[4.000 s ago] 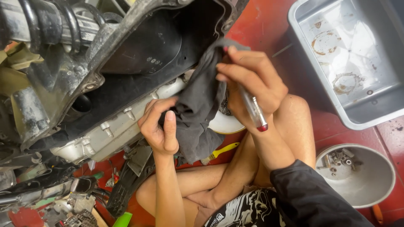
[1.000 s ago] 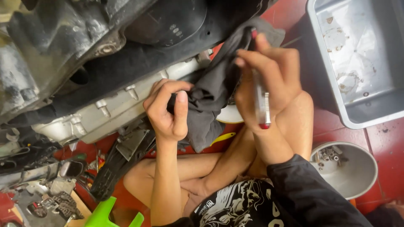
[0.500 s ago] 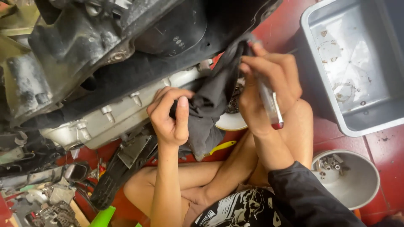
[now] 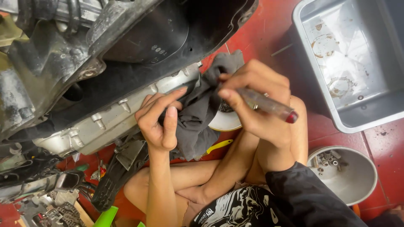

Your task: The person sits on the floor and uses a screwdriver to scrape and clean the edge of a motorcycle engine casing. They hold a grey cloth in their left hand to wipe away debris while working on the mechanical component.

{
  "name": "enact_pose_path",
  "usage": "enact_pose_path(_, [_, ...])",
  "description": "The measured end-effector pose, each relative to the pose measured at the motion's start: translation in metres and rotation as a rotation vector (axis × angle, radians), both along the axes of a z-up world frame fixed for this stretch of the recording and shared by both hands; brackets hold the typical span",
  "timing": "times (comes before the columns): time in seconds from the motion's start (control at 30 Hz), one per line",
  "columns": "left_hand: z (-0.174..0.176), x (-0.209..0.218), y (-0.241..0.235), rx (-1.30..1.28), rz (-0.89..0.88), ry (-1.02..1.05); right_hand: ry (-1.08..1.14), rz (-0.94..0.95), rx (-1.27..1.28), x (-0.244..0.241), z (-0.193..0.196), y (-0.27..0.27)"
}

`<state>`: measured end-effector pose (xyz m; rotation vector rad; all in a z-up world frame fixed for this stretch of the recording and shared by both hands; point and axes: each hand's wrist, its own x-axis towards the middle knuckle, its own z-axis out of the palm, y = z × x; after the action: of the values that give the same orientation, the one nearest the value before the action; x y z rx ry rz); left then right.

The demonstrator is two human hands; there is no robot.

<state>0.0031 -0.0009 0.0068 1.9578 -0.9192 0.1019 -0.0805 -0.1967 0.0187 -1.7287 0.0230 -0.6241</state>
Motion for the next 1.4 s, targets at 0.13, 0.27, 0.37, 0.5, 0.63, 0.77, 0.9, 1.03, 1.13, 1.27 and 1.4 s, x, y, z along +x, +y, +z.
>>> enact_pose_path(0.13, [0.007,0.003,-0.002,0.054,-0.066,0.016,0.102,0.052,0.014,-0.006,0.004,-0.008])
enact_pose_path(0.27, [0.004,0.004,0.000,0.058,-0.081,-0.002,-0.047,-0.110,0.083,-0.007,-0.012,-0.010])
enact_pose_path(0.37, [0.002,0.004,0.000,0.054,-0.076,-0.004,-0.098,-0.202,0.110,0.000,-0.025,-0.011])
enact_pose_path(0.5, [0.001,0.004,0.001,0.040,-0.069,-0.014,-0.206,-0.188,0.000,0.006,-0.032,-0.010])
enact_pose_path(0.63, [0.003,0.003,0.002,0.031,-0.050,-0.012,-0.218,-0.216,-0.094,0.012,-0.032,-0.006])
enact_pose_path(0.77, [0.001,0.004,0.003,0.024,-0.052,-0.013,-0.268,-0.287,-0.190,0.019,-0.036,0.000])
enact_pose_path(0.9, [0.000,0.006,0.005,0.018,-0.058,-0.011,-0.157,-0.360,-0.369,0.017,-0.024,0.019])
enact_pose_path(1.03, [0.001,0.007,0.006,0.002,-0.055,-0.014,-0.095,-0.365,-0.389,0.016,-0.015,0.029])
enact_pose_path(1.13, [0.000,0.007,0.009,-0.009,-0.054,-0.004,-0.154,-0.360,-0.396,0.014,-0.017,0.027])
enact_pose_path(1.27, [-0.001,0.009,0.010,-0.014,-0.066,-0.007,-0.117,-0.397,-0.447,0.020,-0.021,0.031])
enact_pose_path(1.4, [-0.002,0.010,0.012,-0.020,-0.068,-0.008,-0.133,-0.414,-0.465,0.019,-0.021,0.034])
